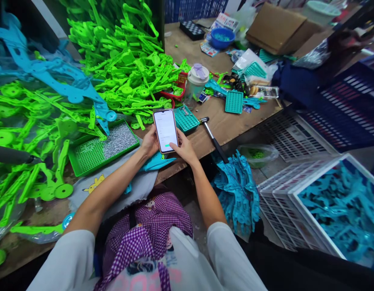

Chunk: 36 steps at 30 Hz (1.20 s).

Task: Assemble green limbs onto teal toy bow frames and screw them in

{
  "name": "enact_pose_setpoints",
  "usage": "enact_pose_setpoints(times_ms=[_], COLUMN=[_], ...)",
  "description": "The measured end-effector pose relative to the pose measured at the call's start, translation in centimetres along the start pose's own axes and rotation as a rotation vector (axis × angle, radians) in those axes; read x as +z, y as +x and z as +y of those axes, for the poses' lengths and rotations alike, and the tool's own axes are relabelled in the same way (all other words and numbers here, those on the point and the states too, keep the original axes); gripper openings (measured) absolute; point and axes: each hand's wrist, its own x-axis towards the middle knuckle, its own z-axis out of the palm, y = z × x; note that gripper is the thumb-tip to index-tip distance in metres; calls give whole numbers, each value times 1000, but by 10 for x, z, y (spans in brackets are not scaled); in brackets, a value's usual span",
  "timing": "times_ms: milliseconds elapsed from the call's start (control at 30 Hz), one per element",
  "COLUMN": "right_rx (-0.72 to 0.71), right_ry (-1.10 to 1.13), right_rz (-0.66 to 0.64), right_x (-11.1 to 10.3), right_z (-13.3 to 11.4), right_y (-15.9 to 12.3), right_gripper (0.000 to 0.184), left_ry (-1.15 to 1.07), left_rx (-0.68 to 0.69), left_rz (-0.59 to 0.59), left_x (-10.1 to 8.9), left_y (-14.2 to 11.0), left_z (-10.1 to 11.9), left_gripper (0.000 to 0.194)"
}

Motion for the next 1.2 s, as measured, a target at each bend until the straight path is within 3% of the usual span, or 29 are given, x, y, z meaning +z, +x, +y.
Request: enact_pose_setpoints(times_ms=[200,500,1100,1200], right_rx=[19,-17,-41,-38], right_ry=[-20,-40,-64,-67], right_rz=[35,276,226,267], right_x=[1,11,10,14], right_z=[4,-6,-4,-9], right_y=[0,33,47,51], right_gripper=[87,74,68,66], left_ry=[16,-38,-46,-49], left_rx=[-17,-10,-35,-39], left_rz=[11,2,-31,-15], left_x=[-1,1,1,2], left_y=[0,-1,-1,-2], left_z=[1,0,0,0], left_gripper=[48,46,49,48])
